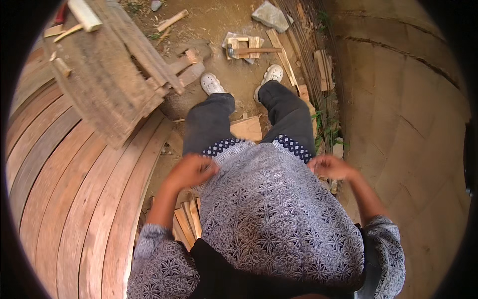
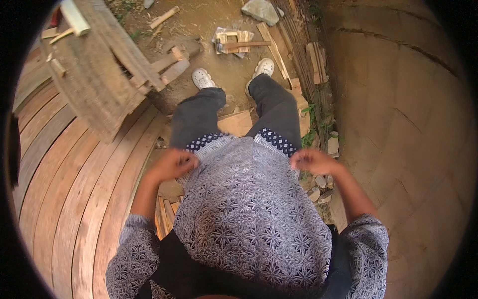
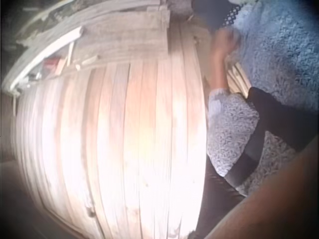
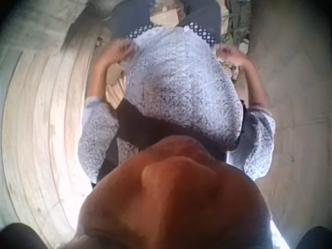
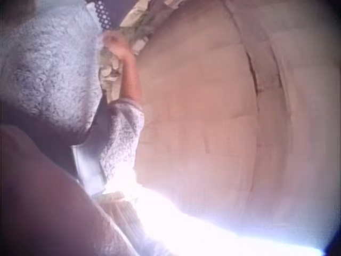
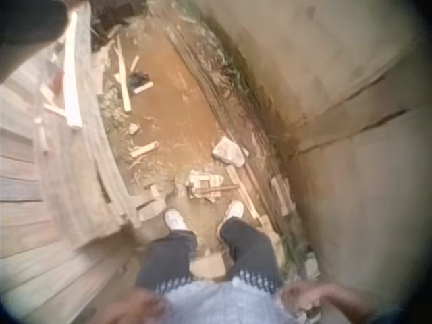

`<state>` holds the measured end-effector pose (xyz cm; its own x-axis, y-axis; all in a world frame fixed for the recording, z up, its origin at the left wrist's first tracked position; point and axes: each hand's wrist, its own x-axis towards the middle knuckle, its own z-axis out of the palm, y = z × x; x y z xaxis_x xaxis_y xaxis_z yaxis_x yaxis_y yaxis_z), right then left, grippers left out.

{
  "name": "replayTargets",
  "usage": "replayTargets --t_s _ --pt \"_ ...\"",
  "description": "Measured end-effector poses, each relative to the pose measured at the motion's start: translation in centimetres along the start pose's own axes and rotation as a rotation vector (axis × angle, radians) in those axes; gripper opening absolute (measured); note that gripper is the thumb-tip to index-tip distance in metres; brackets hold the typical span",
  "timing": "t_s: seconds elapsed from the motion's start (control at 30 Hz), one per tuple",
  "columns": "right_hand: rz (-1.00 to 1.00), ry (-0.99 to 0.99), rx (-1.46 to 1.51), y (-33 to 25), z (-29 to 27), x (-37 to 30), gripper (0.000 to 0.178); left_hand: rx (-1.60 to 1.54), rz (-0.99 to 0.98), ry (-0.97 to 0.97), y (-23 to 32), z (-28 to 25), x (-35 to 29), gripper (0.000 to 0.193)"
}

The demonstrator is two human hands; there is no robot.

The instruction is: The person sits on the ground and assembles small wooden pieces into a rectangular frame using a hammer. They repeatedly tap the joints to secure the pieces together and inspect the frame during the process.

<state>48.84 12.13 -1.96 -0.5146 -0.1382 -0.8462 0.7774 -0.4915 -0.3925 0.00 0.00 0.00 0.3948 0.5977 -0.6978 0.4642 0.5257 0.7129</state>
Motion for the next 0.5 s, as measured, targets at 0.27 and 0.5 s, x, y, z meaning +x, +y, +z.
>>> replayTargets --t_s 0.27,0.5 --pt "-0.525 0.695 -0.269 1.6 -34.4 49.0 0.041 -0.229 0.301 0.423 -27.2 2.7 59.7 0.028" --pt "-0.985 0.693 -0.344 7.8 -44.8 73.7 0.032 -0.779 0.272 0.207 -44.7 9.5 88.4 0.020"
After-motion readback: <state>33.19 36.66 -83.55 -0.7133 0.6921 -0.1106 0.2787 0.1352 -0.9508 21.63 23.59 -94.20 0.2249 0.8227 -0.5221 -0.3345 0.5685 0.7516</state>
